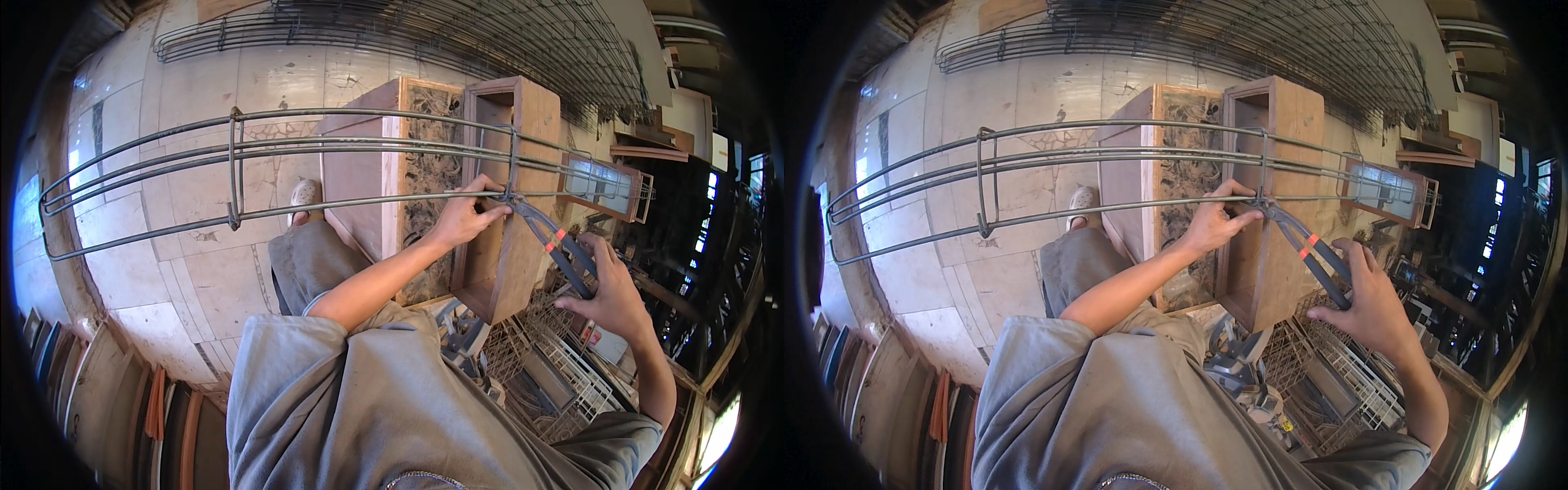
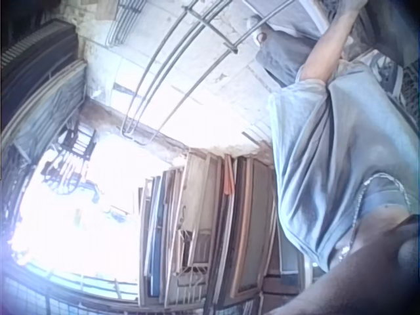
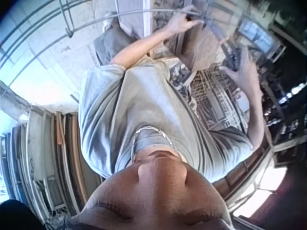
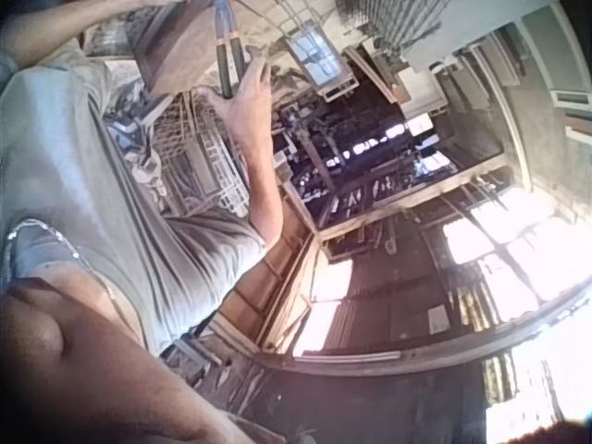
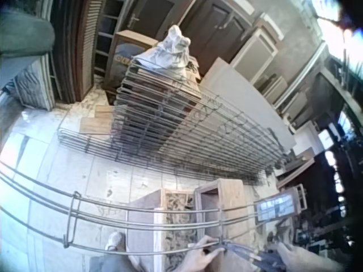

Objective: The person assembles a wire frame by hand and using pliers, bending wire segments and securing them with metal clips.

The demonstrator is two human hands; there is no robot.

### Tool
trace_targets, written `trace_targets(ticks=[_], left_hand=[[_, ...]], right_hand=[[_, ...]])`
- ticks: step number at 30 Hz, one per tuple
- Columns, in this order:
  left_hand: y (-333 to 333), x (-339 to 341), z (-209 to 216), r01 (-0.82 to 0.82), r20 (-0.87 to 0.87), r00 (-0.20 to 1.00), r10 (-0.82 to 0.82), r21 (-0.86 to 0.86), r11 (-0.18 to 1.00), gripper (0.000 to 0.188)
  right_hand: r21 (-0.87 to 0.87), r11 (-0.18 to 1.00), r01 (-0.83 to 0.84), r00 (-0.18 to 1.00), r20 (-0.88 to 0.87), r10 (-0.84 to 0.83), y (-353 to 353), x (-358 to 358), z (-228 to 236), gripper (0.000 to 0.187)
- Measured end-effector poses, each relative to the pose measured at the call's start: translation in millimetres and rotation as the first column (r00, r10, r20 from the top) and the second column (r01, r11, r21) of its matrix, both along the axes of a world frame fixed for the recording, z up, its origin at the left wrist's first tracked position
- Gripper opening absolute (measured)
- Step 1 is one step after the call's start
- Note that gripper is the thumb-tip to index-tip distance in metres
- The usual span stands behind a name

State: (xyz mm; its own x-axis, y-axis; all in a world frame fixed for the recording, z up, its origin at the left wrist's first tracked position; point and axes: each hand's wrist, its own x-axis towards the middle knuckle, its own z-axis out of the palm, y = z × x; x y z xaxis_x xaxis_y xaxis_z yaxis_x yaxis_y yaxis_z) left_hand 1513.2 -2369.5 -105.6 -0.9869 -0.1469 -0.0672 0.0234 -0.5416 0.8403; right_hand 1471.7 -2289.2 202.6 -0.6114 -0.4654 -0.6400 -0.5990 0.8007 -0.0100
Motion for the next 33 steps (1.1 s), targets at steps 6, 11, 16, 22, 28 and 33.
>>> trace_targets(ticks=[6,11,16,22,28,33], left_hand=[[-2.5,1.9,3.7,-0.047,-0.026,0.999,0.047,-0.006,0.999,0.032],[-0.1,0.4,0.2,-0.055,-0.016,0.998,0.054,-0.035,0.998,0.033],[0.3,5.7,7.7,-0.047,0.000,0.999,0.047,-0.009,0.999,0.039],[-7.9,7.8,12.2,-0.066,-0.051,0.997,0.062,-0.075,0.995,0.047],[-5.6,9.8,14.6,-0.047,-0.003,0.999,0.047,-0.067,0.997,0.051],[-8.4,9.4,11.9,-0.041,-0.010,0.999,0.040,-0.088,0.995,0.051]], right_hand=[[0.359,0.931,-0.063,0.979,-0.159,0.127,-3.9,32.0,-4.2,0.053],[0.605,0.540,-0.585,0.368,-0.395,0.841,-17.6,37.9,-1.6,0.049],[0.581,0.521,-0.625,0.378,-0.359,0.853,5.0,22.1,-2.8,0.050],[0.294,0.884,-0.364,0.822,-0.345,0.453,14.0,6.6,-4.9,0.056],[0.104,0.697,0.709,0.672,0.201,-0.713,29.9,-22.0,-4.0,0.048],[0.267,0.094,0.959,-0.052,0.492,-0.869,77.6,-23.7,-28.3,0.065]])
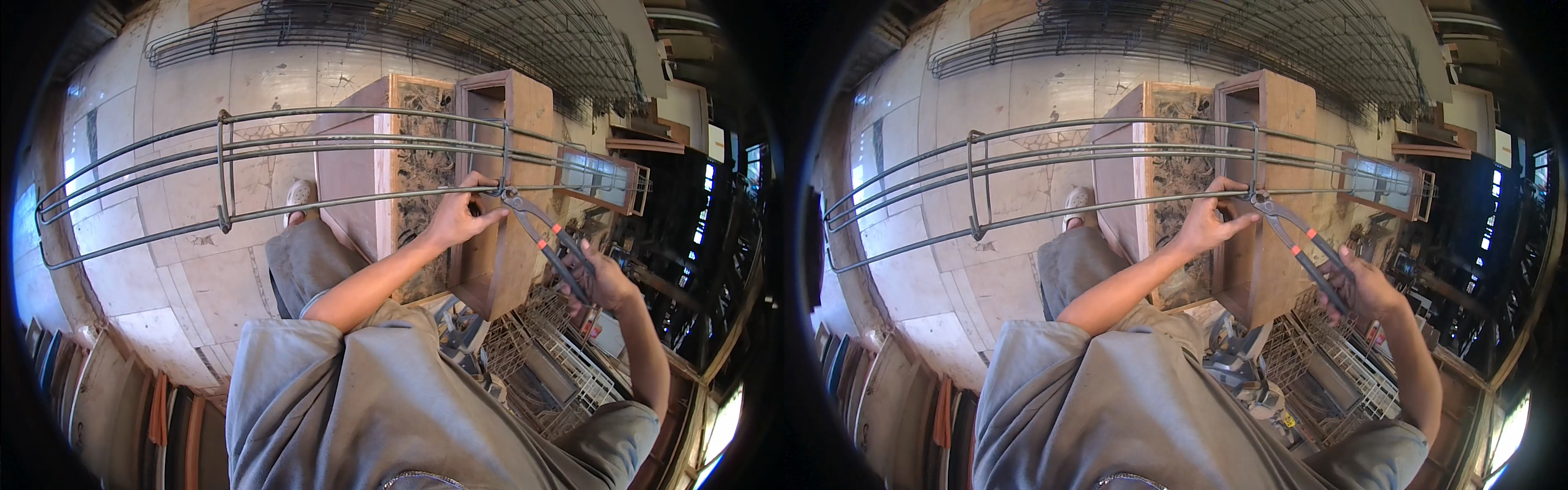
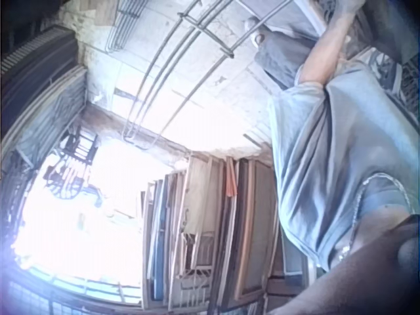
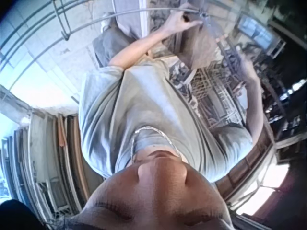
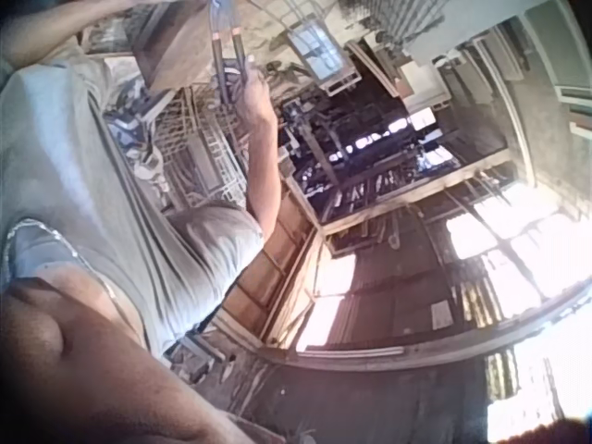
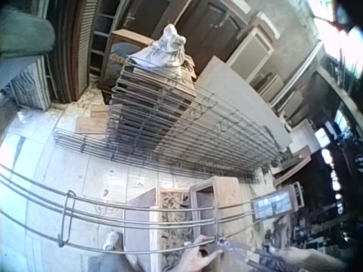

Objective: The person assembles a wire frame by hand and using pliers, bending wire segments and securing them with metal clips.

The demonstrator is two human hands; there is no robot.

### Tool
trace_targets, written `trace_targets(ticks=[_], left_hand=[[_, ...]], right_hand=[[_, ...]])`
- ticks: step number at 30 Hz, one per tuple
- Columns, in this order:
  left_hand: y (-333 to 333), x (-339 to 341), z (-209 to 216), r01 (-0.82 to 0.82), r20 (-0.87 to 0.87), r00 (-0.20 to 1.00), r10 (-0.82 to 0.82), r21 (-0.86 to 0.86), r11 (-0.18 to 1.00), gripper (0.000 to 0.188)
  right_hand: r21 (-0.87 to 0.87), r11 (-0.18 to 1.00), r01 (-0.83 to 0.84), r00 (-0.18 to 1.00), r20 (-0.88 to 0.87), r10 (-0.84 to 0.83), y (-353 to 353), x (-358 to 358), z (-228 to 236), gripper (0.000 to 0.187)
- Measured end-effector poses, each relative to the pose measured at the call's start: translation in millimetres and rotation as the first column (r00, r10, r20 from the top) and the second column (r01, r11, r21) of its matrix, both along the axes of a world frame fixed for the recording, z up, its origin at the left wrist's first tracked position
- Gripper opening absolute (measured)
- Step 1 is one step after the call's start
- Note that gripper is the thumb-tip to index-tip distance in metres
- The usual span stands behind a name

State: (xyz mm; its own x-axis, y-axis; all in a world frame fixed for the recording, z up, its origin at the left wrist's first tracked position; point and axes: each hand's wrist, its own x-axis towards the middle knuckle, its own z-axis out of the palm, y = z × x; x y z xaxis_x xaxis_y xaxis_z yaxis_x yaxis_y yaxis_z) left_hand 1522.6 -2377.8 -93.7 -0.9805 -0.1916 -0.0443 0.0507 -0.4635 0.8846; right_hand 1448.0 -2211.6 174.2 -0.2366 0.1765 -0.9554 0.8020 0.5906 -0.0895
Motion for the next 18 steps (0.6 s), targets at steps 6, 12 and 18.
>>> trace_targets(ticks=[6,12,18], left_hand=[[9.2,-2.6,-0.6,-0.022,0.052,0.999,0.018,0.068,0.997,0.044],[12.2,-2.7,2.7,0.011,0.138,0.990,-0.027,0.113,0.994,0.041],[14.9,-3.6,3.7,-0.070,0.115,0.992,0.058,0.108,0.992,0.043]], right_hand=[[0.054,0.981,-0.188,0.979,-0.073,0.192,-20.1,13.4,4.4,0.049],[0.418,0.370,-0.830,0.234,-0.341,0.911,-49.5,27.3,20.3,0.059],[0.767,-0.390,-0.509,-0.533,0.075,0.843,-66.0,52.8,24.4,0.064]])
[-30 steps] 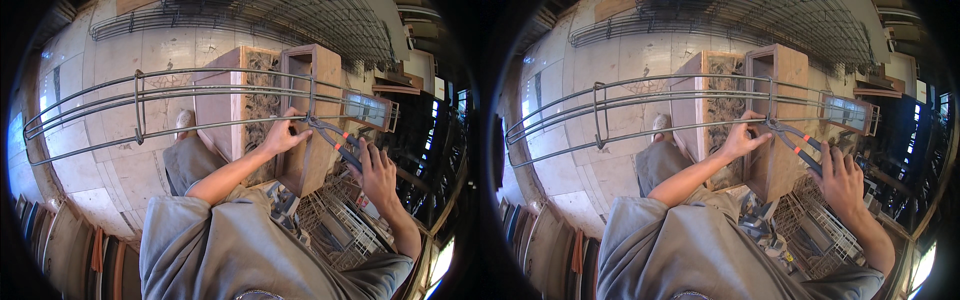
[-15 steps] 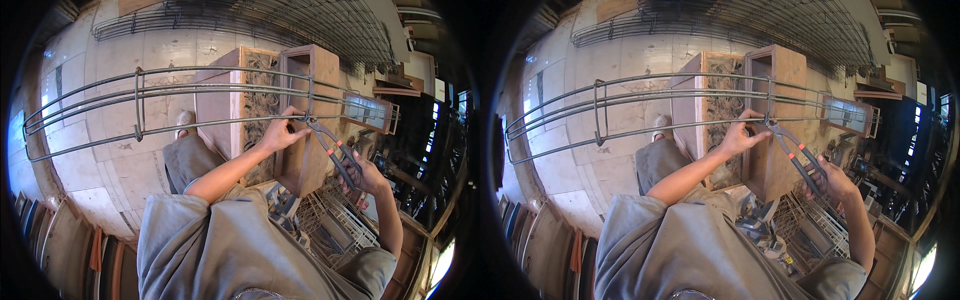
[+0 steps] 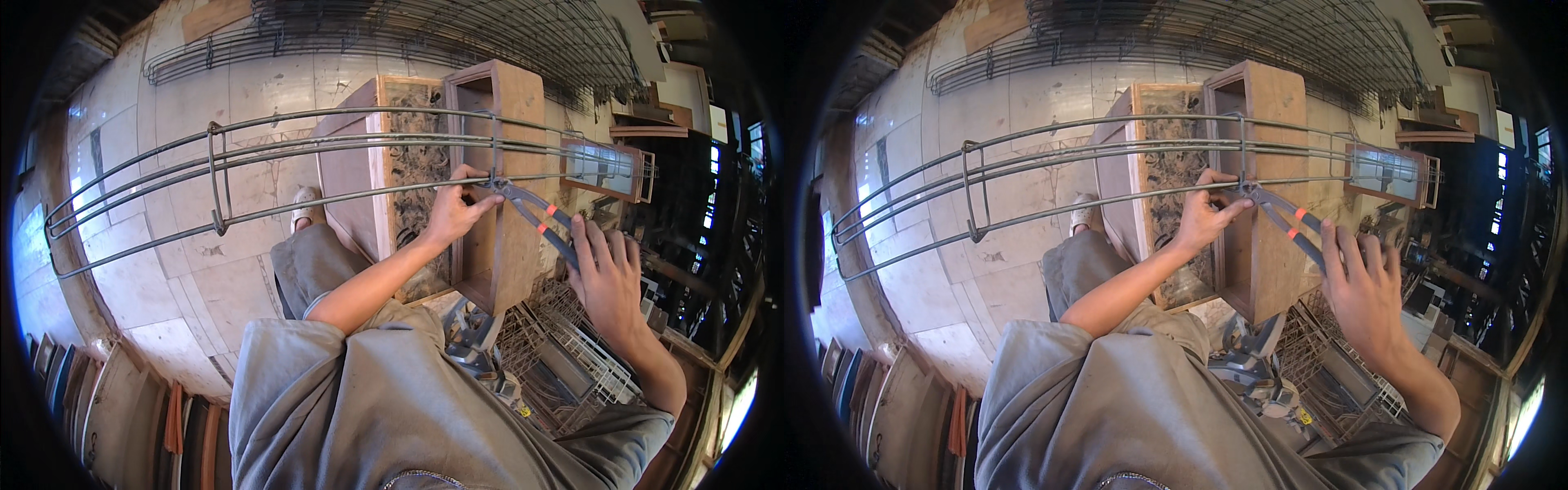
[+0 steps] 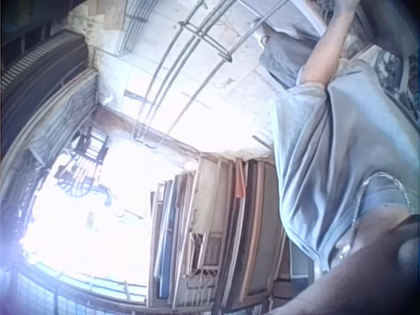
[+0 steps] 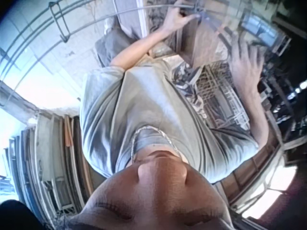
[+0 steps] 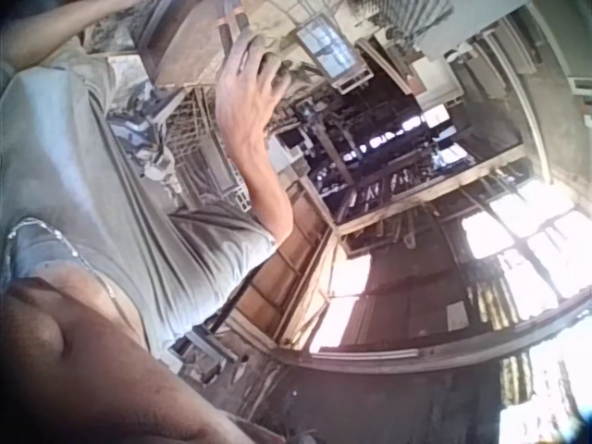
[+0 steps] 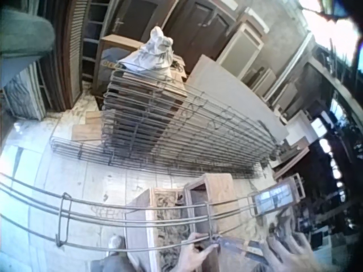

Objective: The person assembles a wire frame by hand and using pliers, bending wire segments and securing them with metal clips.

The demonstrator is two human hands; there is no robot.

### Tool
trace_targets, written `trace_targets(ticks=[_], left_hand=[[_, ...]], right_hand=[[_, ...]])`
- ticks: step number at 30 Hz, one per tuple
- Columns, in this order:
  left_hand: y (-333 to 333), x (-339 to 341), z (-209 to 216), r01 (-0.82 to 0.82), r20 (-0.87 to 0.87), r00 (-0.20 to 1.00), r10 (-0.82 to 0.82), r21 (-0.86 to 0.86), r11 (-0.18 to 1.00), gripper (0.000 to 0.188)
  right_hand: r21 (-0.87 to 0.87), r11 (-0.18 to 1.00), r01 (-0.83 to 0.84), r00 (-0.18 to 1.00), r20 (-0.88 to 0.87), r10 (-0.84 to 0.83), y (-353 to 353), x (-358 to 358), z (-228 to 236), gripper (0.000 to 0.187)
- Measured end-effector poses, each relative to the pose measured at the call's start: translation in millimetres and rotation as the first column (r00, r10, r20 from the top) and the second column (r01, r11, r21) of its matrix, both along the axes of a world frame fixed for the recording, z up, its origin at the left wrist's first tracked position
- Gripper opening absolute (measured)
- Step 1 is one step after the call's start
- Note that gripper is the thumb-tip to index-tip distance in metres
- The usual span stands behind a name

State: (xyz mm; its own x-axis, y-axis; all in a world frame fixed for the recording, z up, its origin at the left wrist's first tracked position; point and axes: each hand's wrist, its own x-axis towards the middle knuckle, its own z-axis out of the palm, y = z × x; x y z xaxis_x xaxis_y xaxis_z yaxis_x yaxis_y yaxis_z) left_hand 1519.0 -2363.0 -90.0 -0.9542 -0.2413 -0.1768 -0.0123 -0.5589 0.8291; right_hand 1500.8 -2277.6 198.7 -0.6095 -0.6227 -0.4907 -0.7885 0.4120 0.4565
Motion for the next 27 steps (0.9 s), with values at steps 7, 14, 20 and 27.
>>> trace_targets(ticks=[7,14,20,27], left_hand=[[-1.0,2.0,3.5,0.008,0.023,1.000,-0.009,0.062,0.998,0.044],[-2.2,3.8,-9.2,0.009,-0.131,0.991,-0.008,0.007,1.000,0.056],[-21.2,9.3,-11.2,0.071,-0.183,0.980,-0.080,-0.059,0.996,0.051],[-5.6,2.4,-2.8,0.008,-0.047,0.999,-0.012,-0.082,0.997,0.039]], right_hand=[[0.112,0.968,-0.225,0.971,-0.059,0.233,11.2,-9.1,0.4,0.039],[0.003,-0.113,0.994,-0.082,0.708,-0.702,12.3,-43.6,4.3,0.041],[0.100,-0.412,0.906,-0.326,0.785,-0.526,52.3,-25.2,-18.3,0.042],[0.232,-0.268,0.935,-0.323,0.868,-0.377,55.6,2.5,-27.7,0.068]])
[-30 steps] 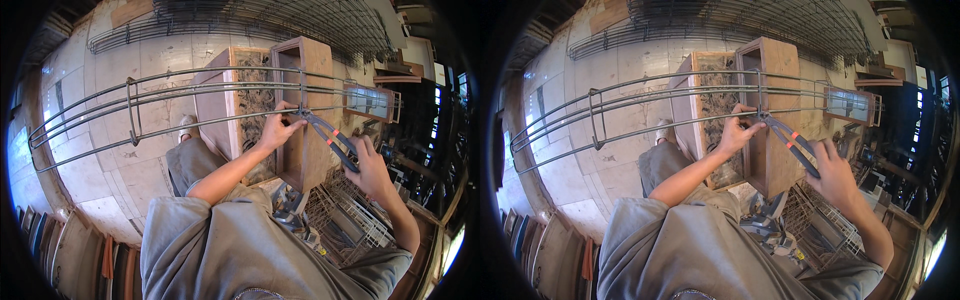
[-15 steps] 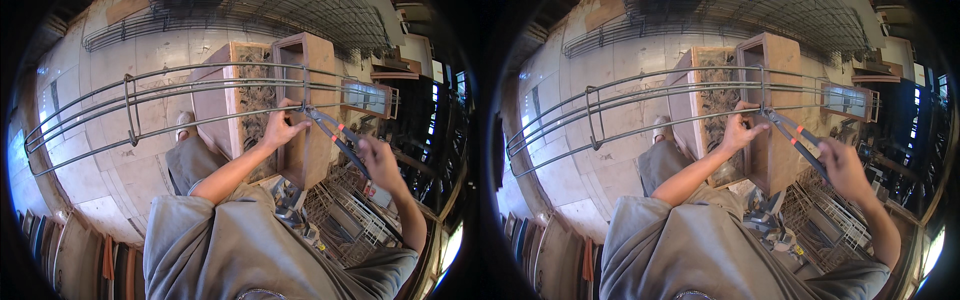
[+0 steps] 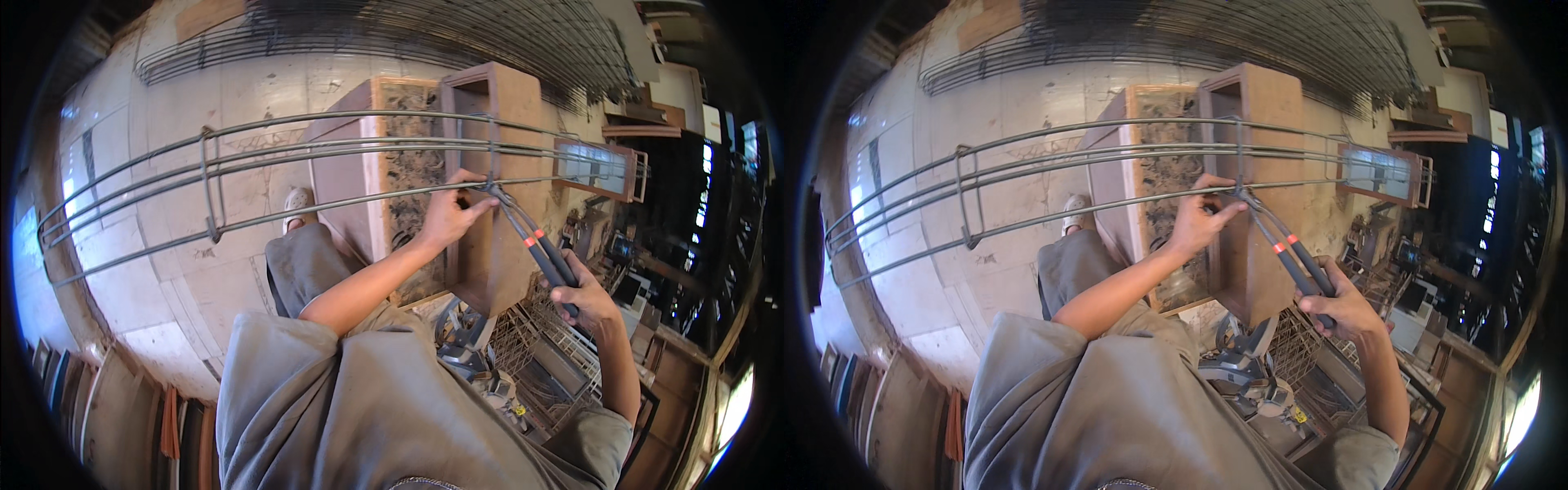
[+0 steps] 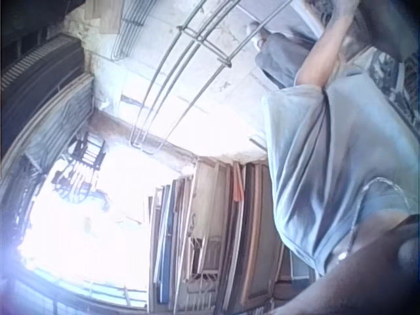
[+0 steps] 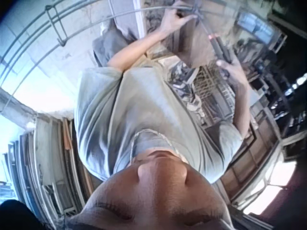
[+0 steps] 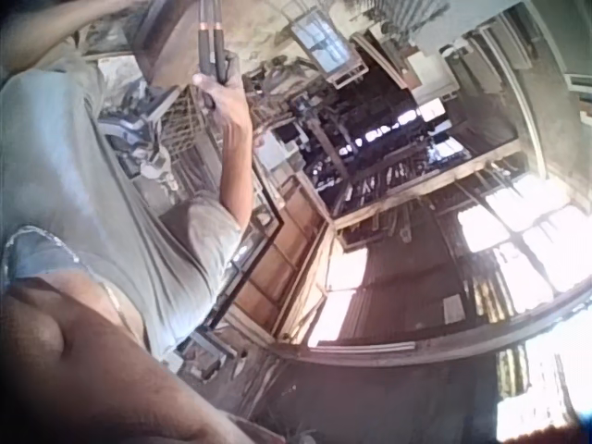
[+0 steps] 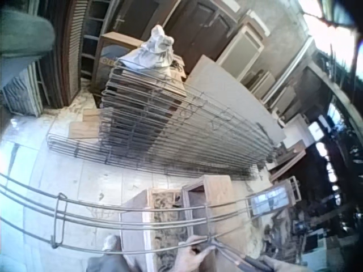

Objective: The person assembles a wire frame by hand and using pliers, bending wire segments and securing them with metal clips.

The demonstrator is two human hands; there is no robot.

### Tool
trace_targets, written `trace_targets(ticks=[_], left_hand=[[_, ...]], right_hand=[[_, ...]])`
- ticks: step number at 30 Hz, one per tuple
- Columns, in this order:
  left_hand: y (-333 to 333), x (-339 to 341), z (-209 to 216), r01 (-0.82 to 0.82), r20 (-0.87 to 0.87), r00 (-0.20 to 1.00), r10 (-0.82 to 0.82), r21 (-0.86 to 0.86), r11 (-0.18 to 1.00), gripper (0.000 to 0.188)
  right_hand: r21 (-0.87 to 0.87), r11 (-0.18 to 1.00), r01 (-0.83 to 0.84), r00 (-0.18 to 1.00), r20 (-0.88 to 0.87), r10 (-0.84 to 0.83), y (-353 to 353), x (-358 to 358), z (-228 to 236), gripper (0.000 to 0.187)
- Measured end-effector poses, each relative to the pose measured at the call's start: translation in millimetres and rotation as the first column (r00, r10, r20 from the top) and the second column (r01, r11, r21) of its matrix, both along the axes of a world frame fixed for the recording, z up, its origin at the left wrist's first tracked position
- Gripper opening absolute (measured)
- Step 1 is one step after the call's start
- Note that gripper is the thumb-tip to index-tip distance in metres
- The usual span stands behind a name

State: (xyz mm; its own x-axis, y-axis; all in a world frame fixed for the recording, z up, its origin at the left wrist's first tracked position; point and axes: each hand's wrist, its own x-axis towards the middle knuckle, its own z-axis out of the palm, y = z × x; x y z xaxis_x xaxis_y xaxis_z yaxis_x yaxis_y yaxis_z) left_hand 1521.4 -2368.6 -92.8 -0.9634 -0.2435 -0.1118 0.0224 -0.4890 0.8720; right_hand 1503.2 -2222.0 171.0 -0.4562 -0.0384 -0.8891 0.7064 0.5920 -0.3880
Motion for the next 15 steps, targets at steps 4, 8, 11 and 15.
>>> trace_targets(ticks=[4,8,11,15], left_hand=[[1.8,0.2,1.9,-0.023,-0.006,1.000,0.024,0.074,0.997,0.040],[3.8,-2.5,3.3,-0.006,0.048,0.999,0.004,0.043,0.999,0.043],[6.0,-1.8,0.8,-0.006,0.055,0.998,0.005,0.017,1.000,0.048],[-2.3,0.4,-2.0,0.021,-0.099,0.995,-0.017,0.041,0.999,0.056]], right_hand=[[0.207,0.964,-0.169,0.982,-0.042,0.182,-16.0,-8.5,10.3,0.065],[0.552,0.559,-0.619,0.499,-0.273,0.822,-15.1,-19.6,21.1,0.042],[0.464,0.695,-0.549,0.668,-0.257,0.698,-20.8,-19.5,22.4,0.034],[0.163,0.984,-0.069,0.992,-0.095,0.085,-15.3,-17.4,19.6,0.043]])
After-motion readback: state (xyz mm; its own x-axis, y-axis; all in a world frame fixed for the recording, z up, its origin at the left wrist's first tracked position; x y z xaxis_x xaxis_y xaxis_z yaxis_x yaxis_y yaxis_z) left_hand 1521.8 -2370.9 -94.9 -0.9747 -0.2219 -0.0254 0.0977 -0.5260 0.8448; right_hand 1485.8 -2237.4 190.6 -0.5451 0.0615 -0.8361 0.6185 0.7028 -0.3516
